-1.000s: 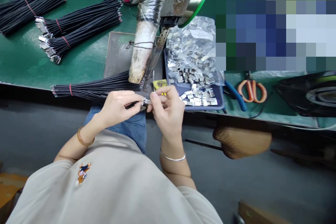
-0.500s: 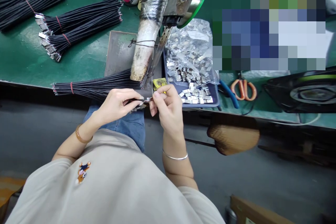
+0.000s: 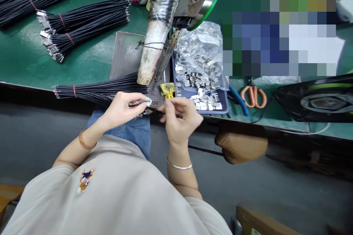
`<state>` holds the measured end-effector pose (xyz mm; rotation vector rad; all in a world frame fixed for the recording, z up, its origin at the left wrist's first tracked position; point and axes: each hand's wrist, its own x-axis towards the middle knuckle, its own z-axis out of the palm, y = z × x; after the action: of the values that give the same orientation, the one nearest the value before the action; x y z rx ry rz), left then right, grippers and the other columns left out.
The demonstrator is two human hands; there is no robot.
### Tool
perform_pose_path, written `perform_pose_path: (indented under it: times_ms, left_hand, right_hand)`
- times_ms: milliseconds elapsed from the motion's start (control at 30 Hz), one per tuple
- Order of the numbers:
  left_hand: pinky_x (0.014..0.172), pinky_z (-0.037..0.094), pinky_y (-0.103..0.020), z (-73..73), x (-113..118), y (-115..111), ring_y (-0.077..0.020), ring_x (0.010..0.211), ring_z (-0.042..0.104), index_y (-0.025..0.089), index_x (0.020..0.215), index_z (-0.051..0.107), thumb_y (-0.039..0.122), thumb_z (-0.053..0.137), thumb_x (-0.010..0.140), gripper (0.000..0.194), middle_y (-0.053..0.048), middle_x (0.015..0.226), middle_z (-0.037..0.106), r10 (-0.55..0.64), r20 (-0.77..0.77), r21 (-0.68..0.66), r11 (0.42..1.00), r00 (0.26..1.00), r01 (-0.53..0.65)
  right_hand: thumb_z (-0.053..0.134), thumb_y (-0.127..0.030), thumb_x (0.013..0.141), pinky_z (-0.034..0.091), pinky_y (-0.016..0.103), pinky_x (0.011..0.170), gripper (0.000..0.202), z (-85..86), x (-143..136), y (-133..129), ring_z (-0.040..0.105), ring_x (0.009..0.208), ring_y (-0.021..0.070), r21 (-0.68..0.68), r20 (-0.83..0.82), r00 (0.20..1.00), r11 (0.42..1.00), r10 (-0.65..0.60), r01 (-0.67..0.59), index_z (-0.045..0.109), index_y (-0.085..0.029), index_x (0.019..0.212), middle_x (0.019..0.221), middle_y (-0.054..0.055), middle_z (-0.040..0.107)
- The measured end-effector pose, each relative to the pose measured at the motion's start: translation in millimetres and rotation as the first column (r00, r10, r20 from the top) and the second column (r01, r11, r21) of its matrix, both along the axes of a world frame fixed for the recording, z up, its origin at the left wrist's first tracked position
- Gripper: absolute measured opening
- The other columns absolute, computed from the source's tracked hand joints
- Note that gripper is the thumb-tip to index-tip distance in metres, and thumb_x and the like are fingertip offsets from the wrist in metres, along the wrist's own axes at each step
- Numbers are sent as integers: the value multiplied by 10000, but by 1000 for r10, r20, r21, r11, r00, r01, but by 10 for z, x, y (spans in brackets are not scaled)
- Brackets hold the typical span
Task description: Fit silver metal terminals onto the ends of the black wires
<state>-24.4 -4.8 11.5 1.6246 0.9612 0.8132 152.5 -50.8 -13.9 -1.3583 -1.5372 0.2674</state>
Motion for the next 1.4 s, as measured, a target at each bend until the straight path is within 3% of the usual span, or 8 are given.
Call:
perform_pose_path:
  times_ms: [100,167,300,400,567,800,1100,1400]
  left_hand:
    - [539,400,-196,-38,44,-23,-88,562,527,122,837,787,276,633,838,218,-21,683,715,56,-18,22,998,998,-55]
    - [569,436,-198,-60,53,-19,-103,596,578,125,838,788,261,639,839,201,-41,730,751,71,-21,30,997,997,-70]
    - [641,522,-211,-81,32,25,-142,678,686,124,916,795,216,622,836,212,-75,822,787,39,15,-22,999,999,-38]
    - [664,549,-217,-77,11,48,-150,708,709,128,935,795,185,626,815,215,-81,860,790,20,28,-37,999,999,-19]
    - [570,492,-208,-84,28,31,-109,578,605,112,903,784,234,651,836,192,-53,739,743,44,61,-47,998,997,-41]
    - [592,466,-197,-145,131,6,-92,594,559,109,835,773,289,673,822,207,-21,671,684,200,139,-62,979,970,-193]
    - [570,428,-190,-145,209,16,-84,583,528,128,761,730,259,665,798,151,-2,654,653,260,148,-70,965,954,-252]
    - [541,401,-184,-103,246,10,-71,561,480,135,747,712,260,667,786,138,7,645,625,318,164,-75,948,934,-310]
  right_hand:
    - [606,-354,962,403,196,378,143,28,-15,-44,540,392,77,83,-120,982,984,-146,156,623,-223,908,621,-59,606]
    - [592,-362,967,391,201,383,137,39,-34,-67,520,381,78,153,-183,970,970,-161,190,617,-232,999,595,-71,583]
    - [559,-237,985,525,216,486,128,-9,-61,-80,673,495,109,131,-218,970,982,-109,139,581,-246,1110,763,-39,732]
    - [644,-176,930,631,278,680,99,-66,-68,-62,780,765,171,151,-49,995,985,-83,90,626,-233,1009,924,19,784]
    - [687,-83,873,636,285,798,156,-87,-120,-5,774,894,173,250,160,987,968,-33,-9,635,-216,936,1003,69,792]
    - [661,-109,893,646,321,811,113,-89,-198,28,777,931,185,192,58,996,980,-62,50,626,-216,899,1049,66,789]
    - [642,-115,900,668,332,780,110,-87,-220,81,781,899,188,180,-34,999,983,-30,36,609,-216,873,1087,66,781]
    - [675,-108,878,659,341,804,120,10,-233,140,771,946,190,202,16,998,978,-57,53,632,-219,873,1034,47,788]
